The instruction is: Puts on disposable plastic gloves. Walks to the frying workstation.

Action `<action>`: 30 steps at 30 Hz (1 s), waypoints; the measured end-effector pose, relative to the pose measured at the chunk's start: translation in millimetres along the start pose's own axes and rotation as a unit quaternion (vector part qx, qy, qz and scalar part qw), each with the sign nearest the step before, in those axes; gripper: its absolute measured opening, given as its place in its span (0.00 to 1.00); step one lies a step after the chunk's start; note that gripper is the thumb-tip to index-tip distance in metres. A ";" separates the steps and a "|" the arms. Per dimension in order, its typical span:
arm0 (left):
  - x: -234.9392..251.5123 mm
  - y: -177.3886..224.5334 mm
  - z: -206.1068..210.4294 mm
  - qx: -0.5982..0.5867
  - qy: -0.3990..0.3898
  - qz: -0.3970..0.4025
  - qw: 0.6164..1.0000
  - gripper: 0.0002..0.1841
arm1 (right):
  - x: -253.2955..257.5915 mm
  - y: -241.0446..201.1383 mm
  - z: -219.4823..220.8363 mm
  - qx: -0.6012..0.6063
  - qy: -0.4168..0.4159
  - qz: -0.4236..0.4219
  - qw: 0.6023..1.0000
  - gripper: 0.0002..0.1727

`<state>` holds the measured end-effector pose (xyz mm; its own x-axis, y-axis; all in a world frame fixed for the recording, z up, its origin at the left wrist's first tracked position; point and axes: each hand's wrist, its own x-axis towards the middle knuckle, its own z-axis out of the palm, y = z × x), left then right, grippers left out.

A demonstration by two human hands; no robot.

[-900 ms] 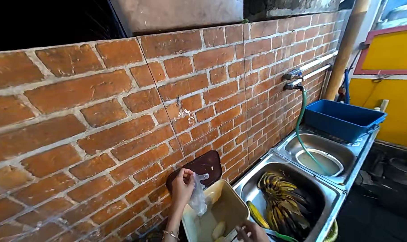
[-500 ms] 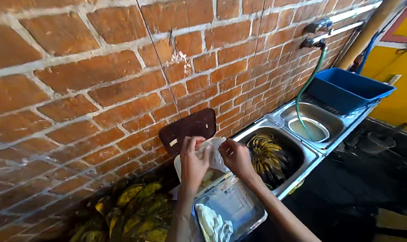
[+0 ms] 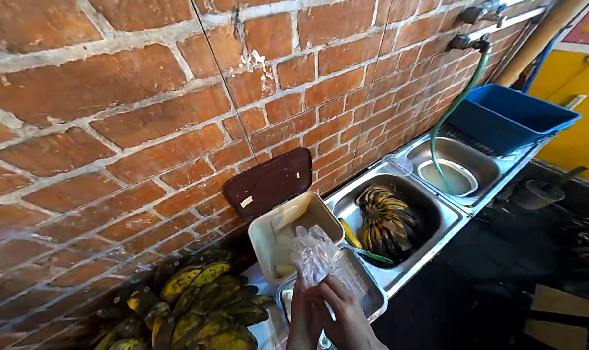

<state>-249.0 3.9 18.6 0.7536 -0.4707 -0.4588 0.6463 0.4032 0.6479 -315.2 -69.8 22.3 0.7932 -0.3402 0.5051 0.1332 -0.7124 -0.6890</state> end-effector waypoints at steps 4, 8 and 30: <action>10.4 6.7 9.3 -0.033 0.039 -0.023 0.998 0.25 | -11.7 3.4 -3.7 0.057 0.010 0.074 0.996 0.04; 11.3 13.5 -4.7 -0.069 -0.056 -0.012 0.996 0.44 | -29.1 -1.4 -1.4 0.102 -0.002 0.114 0.988 0.04; 25.6 81.5 -19.9 -0.154 -0.106 0.140 0.972 0.42 | 11.0 -37.3 43.5 0.232 -0.074 0.012 0.970 0.06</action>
<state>-174.7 40.3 47.6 0.8845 -0.4468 -0.1339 0.4495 0.7396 0.5010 -285.6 -20.2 30.9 0.8718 -0.2365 0.4289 0.3391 -0.3404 -0.8770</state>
